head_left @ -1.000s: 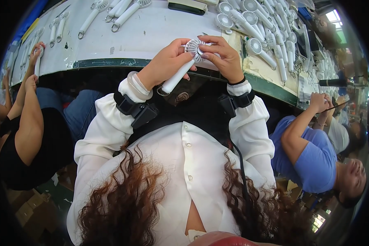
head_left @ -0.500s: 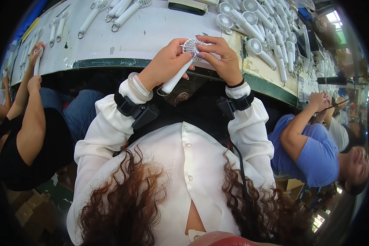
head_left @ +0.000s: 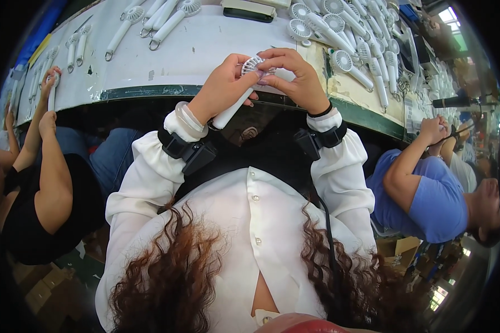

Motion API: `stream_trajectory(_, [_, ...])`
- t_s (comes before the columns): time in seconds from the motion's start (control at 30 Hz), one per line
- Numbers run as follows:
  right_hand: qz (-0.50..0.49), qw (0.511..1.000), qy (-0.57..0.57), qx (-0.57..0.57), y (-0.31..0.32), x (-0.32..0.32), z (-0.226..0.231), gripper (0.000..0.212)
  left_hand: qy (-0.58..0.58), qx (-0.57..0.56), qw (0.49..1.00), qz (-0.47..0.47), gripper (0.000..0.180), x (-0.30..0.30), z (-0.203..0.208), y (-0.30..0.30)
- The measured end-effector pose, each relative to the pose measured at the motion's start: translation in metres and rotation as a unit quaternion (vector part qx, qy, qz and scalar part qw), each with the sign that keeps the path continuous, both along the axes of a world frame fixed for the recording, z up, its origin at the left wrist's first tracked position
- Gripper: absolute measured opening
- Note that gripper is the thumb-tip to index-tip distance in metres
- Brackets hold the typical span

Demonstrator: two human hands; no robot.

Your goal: The person picks up a fan, scrapes the plastic with a tool, and sets it down before repeating the process with another fan and placing it under a machine.

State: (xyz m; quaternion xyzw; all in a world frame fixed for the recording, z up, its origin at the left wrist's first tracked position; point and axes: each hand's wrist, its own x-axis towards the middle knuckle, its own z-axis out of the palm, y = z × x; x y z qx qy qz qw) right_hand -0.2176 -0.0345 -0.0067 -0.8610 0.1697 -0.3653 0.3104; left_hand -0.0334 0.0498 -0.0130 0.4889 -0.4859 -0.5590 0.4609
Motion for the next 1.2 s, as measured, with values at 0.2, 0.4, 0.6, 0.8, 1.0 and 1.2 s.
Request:
stream_trajectory(0.2, [-0.014,0.995,0.012,0.094,-0.002,0.004,0.009,0.036,0.017,-0.017,1.000,0.009,0.035,0.003,-0.004,-0.007])
stream_trajectory(0.4, [0.105,0.916,-0.090,0.377,-0.010,0.010,0.014,0.041,0.031,-0.090,0.995,0.017,0.033,0.004,0.003,-0.017])
stream_trajectory(0.6, [0.042,0.929,-0.050,0.363,-0.006,0.010,-0.017,0.042,-0.092,-0.220,0.967,0.095,0.034,0.008,-0.038,-0.029])
stream_trajectory(0.8, [0.041,0.957,-0.106,0.268,0.012,0.026,-0.017,0.038,0.043,-0.107,0.992,0.053,0.031,0.006,-0.018,-0.009])
stream_trajectory(1.0, [0.065,0.928,-0.103,0.353,0.016,0.022,-0.015,0.038,0.058,-0.065,0.994,0.065,0.030,0.004,-0.021,-0.006])
stream_trajectory(1.2, [0.017,0.913,-0.081,0.399,-0.004,0.035,-0.003,0.038,0.016,-0.101,0.989,0.110,0.033,0.013,-0.023,-0.020])
